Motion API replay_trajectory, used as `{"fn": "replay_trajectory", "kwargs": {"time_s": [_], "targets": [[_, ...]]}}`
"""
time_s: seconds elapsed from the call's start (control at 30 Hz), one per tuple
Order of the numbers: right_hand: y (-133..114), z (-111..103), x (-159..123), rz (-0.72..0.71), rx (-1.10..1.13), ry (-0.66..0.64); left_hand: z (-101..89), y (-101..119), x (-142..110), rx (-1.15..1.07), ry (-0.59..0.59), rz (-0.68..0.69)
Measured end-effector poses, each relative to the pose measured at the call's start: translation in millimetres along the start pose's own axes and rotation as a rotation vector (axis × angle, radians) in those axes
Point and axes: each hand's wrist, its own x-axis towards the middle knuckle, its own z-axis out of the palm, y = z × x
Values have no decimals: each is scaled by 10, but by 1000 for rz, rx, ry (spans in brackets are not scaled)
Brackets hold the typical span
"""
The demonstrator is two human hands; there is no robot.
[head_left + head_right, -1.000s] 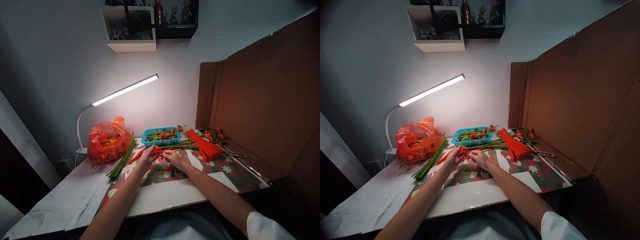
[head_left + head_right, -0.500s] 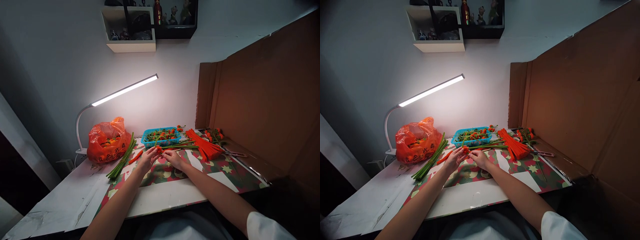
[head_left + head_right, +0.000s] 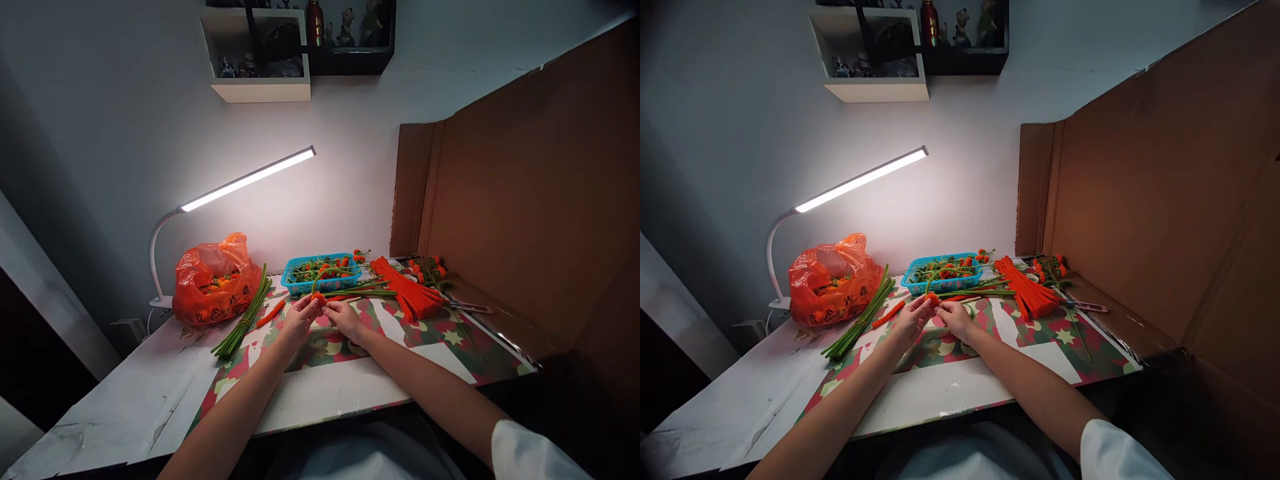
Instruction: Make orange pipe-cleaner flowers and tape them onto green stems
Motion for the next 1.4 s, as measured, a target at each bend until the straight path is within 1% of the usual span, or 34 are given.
{"fn": "replay_trajectory", "kwargs": {"time_s": [0.07, 0.2, 0.23, 0.3, 0.4, 0.53, 0.63, 0.7, 0.8, 0.87, 0.97, 1.07, 1.17, 1.27, 1.4], "targets": [[-15, -41, 31, 13, 45, 26, 7, 15, -2, 7, -2, -4], [-46, -174, 94, 66, 210, 152, -24, 28, 20, 26, 53, -22], [-51, -198, 99, 89, 230, 154, -37, 24, 26, 34, 48, -34], [-57, -216, 97, 129, 246, 119, -54, 11, 30, 63, 0, -53], [-46, -180, 85, 152, 249, 77, -40, 1, 6, 126, -75, -55], [-9, -129, 98, 124, 265, 149, 13, 14, -49, 217, -114, -76], [7, -131, 115, 129, 282, 194, 20, 12, -69, 231, -123, -100], [5, -136, 118, 129, 278, 224, 13, -1, -77, 225, -173, -121], [-11, -133, 107, 103, 287, 259, 15, -24, -94, 225, -293, -185], [-21, -126, 95, 105, 324, 261, 25, -32, -105, 220, -323, -199], [-20, -122, 88, 120, 350, 236, 32, -35, -108, 260, -316, -156], [4, -143, 111, 111, 287, 195, 14, -42, -89, 340, -300, -103], [20, -196, 146, 86, 232, 191, -15, -51, -65, 361, -286, -38], [1, -262, 168, 57, 232, 188, -27, -46, -64, 372, -347, 1], [-50, -307, 170, 53, 317, 175, -5, -23, -92, 387, -444, -23]]}}
